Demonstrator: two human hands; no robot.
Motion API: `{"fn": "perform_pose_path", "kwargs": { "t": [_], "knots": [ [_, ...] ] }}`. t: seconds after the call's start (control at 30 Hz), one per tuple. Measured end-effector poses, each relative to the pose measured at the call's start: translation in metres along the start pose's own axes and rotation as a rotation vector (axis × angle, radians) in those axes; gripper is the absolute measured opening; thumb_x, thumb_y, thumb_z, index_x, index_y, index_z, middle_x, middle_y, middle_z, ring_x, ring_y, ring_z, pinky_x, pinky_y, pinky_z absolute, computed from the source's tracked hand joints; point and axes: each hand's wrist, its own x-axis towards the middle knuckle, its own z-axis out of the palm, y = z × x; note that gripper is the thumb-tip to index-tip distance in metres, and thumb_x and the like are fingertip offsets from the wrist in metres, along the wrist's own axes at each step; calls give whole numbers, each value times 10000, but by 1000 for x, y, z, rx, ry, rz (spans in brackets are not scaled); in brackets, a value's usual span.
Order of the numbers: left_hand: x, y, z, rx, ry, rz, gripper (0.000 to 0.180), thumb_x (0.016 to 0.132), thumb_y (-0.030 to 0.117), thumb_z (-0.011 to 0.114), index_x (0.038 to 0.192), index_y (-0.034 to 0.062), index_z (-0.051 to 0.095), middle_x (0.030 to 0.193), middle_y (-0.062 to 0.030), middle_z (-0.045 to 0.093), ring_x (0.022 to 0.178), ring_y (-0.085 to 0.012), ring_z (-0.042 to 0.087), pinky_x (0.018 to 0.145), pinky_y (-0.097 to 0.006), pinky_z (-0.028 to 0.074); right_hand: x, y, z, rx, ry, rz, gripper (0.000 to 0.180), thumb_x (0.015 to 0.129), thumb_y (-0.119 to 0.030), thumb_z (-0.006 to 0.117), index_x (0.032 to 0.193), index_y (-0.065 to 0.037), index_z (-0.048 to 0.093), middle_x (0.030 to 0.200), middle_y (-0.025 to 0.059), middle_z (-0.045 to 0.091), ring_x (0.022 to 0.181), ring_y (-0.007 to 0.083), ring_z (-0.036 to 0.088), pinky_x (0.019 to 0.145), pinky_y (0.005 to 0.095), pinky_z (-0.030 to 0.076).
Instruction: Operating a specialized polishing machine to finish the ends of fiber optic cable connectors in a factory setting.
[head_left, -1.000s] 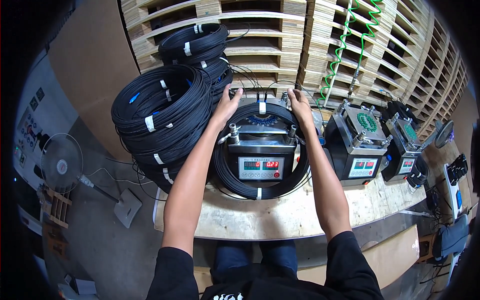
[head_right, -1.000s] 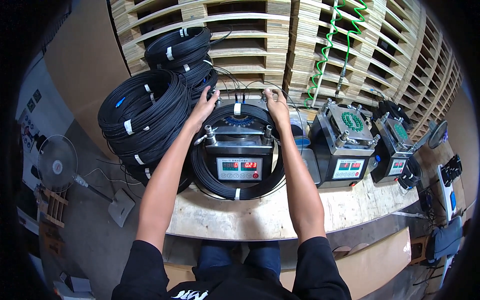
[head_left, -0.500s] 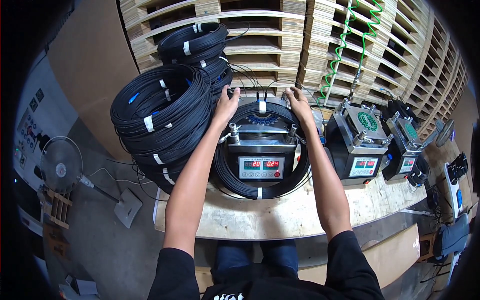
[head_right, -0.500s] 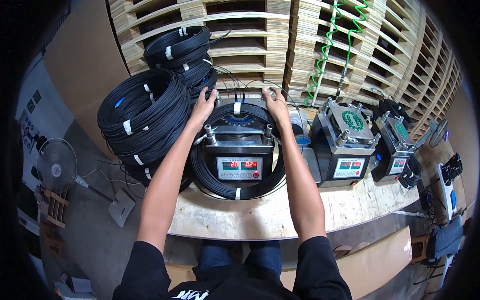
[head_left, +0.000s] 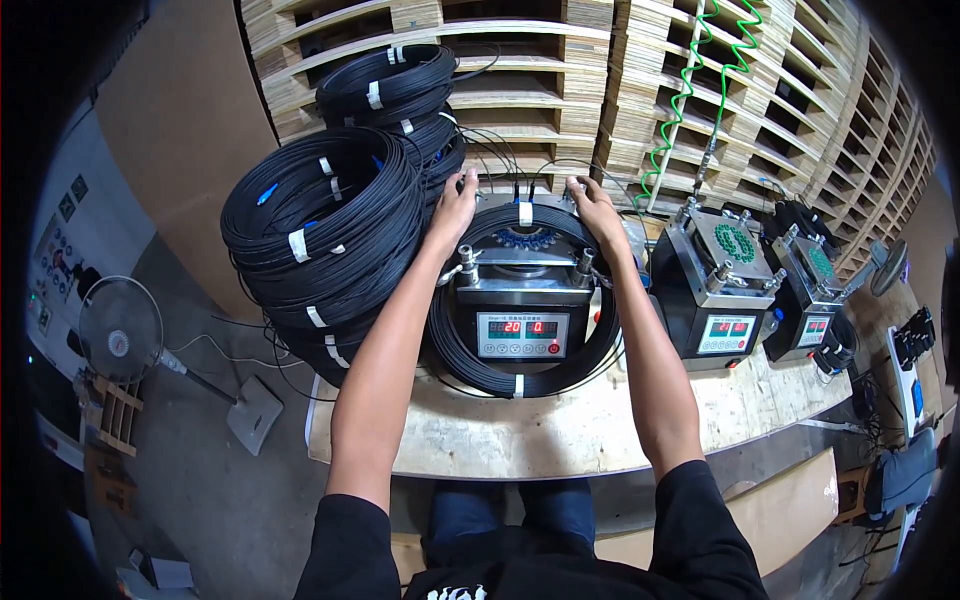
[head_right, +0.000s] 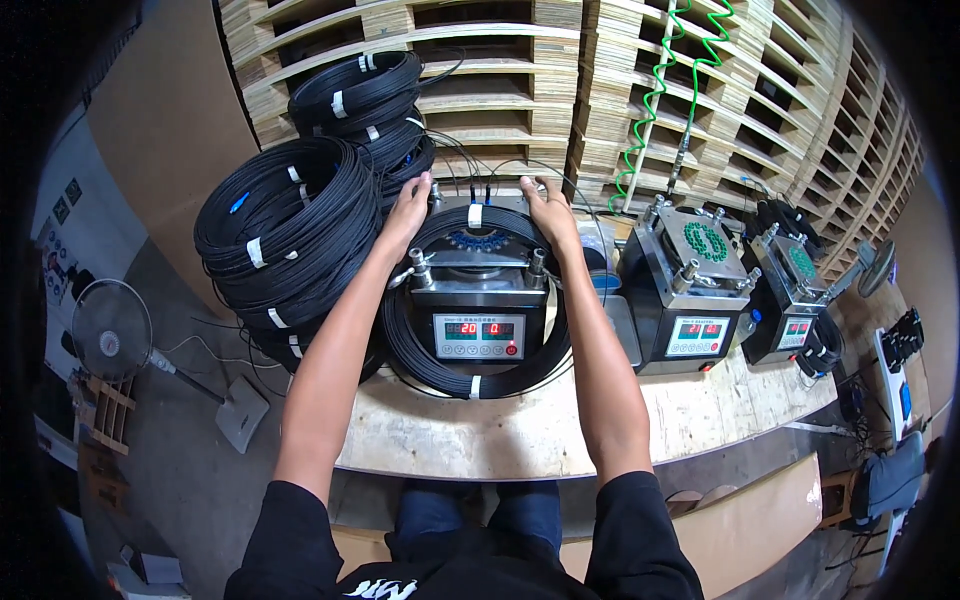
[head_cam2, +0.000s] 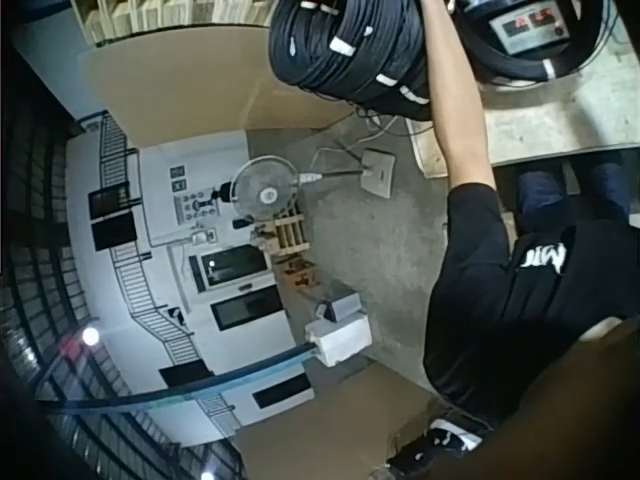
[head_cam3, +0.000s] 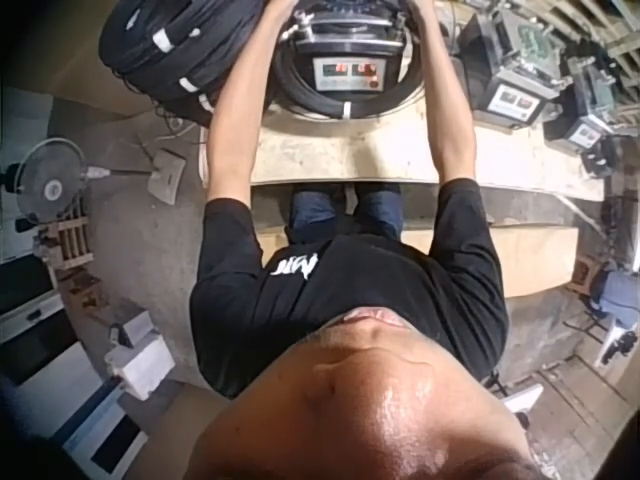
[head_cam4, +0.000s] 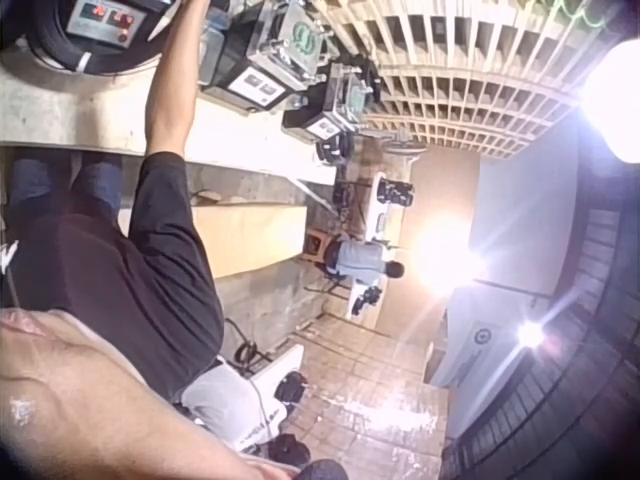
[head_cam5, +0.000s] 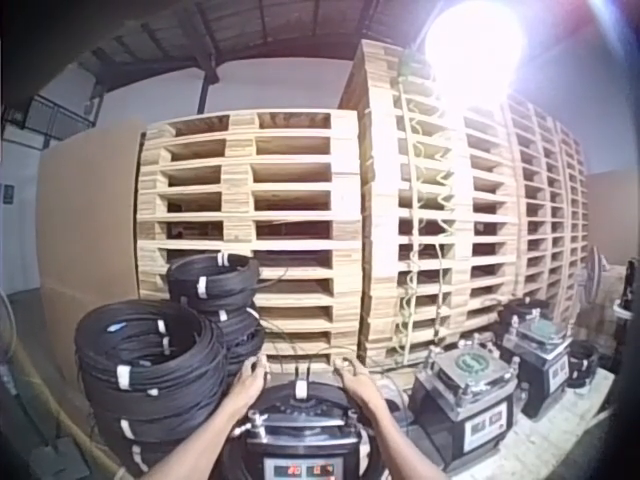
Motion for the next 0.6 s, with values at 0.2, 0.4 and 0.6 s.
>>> {"fn": "perform_pose_path", "kwargs": {
  "t": [0.2, 0.4, 0.6],
  "knots": [
    [-2, -1, -3, 71, 57, 5, 847, 964, 667, 445, 1523, 37, 352, 1502, -277, 424, 1421, -373, 390, 1154, -411, 305, -5, -8, 1, 128, -11, -25, 660, 961, -523, 593, 1349, 11, 564, 1240, 268, 643, 1203, 328, 605, 1029, 355, 433],
    [-8, 11, 0, 53, -33, 35, 923, 941, 700, 451, 1559, 39, 262, 1549, -279, 353, 1445, -392, 345, 1175, -433, 280, 13, 22, 2, 139, 44, -84, 683, 951, -540, 600, 1368, -1, 552, 1249, 272, 639, 1207, 341, 605, 1033, 361, 435],
    [-6, 5, -4, 36, -51, 48, 940, 937, 724, 423, 1557, 37, 259, 1538, -301, 354, 1436, -423, 349, 1175, -450, 284, 8, 15, 10, -33, 52, -35, 716, 950, -596, 554, 1388, -31, 542, 1289, 292, 610, 1249, 396, 574, 1047, 396, 433]
  ]
}}
